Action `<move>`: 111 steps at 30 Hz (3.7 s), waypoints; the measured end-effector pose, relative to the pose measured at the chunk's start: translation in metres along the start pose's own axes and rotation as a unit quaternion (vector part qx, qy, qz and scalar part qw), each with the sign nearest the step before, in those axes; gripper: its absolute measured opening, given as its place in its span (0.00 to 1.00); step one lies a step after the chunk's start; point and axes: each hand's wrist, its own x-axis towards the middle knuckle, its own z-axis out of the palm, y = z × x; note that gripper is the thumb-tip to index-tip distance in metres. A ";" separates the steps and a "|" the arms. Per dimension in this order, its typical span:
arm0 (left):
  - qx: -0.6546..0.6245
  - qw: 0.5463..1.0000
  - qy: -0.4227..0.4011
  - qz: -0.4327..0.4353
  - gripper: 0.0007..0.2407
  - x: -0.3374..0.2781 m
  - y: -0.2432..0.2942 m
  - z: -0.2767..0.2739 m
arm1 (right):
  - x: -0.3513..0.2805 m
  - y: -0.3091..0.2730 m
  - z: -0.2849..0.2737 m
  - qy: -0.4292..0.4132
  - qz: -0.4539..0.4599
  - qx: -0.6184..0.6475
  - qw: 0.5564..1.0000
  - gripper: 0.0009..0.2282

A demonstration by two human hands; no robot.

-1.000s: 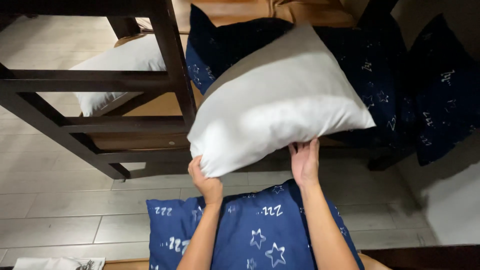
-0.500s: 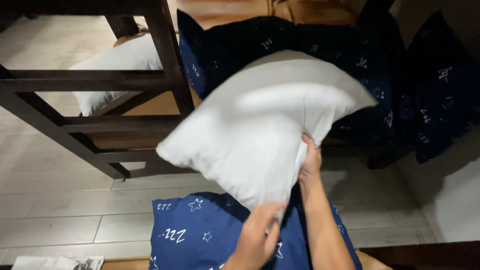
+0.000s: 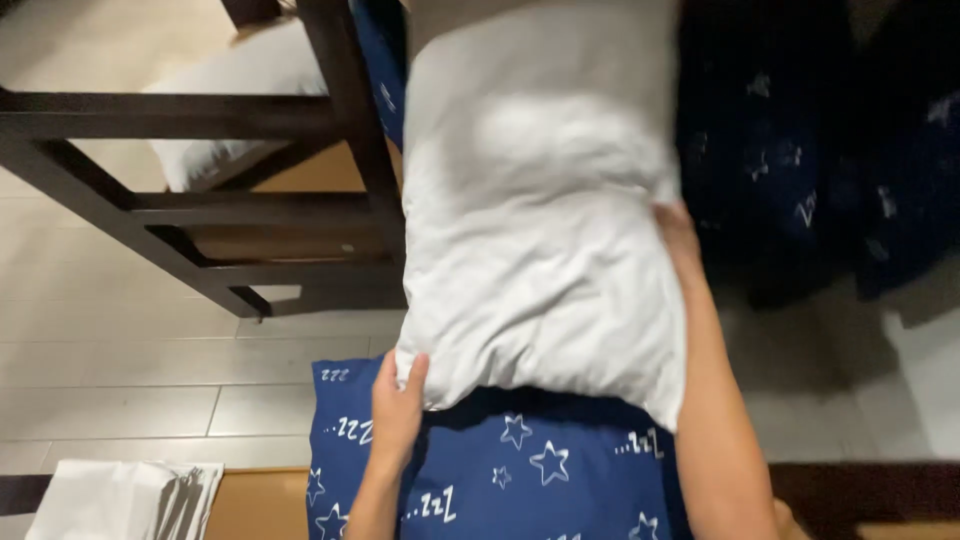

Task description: The person places a white pillow onto a blue pillowcase laid out on their lap. They insert the pillow into the case, tucking the corners and smoothing the fabric to fit it properly. Finally, they adjust the pillowcase and the pillow to ensure it is neatly covered.

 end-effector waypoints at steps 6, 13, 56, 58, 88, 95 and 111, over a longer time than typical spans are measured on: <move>0.190 0.982 0.015 -0.001 0.15 -0.008 -0.038 -0.006 | -0.144 -0.020 0.032 -0.048 0.081 -0.102 0.990 0.26; 0.170 0.984 0.030 0.032 0.16 -0.031 -0.011 -0.016 | -0.300 -0.050 0.026 0.018 0.063 -0.216 0.974 0.27; 0.179 0.978 -0.016 -0.103 0.26 0.051 0.019 -0.020 | -0.255 -0.084 0.087 0.059 -0.088 -0.229 0.968 0.23; 0.096 0.992 -0.068 -0.051 0.23 0.049 0.034 -0.007 | -0.252 -0.085 0.099 0.057 -0.085 -0.222 0.970 0.25; 0.280 0.952 -0.034 0.120 0.14 -0.057 0.035 0.008 | -0.303 -0.101 -0.021 0.171 0.271 0.241 0.916 0.35; 0.194 0.970 -0.149 -0.003 0.30 0.006 -0.009 0.034 | -0.267 -0.070 -0.025 0.035 0.163 0.050 0.985 0.27; 0.190 0.929 -0.119 0.293 0.35 -0.057 0.095 0.046 | -0.256 -0.067 -0.019 0.163 0.038 -0.035 0.985 0.07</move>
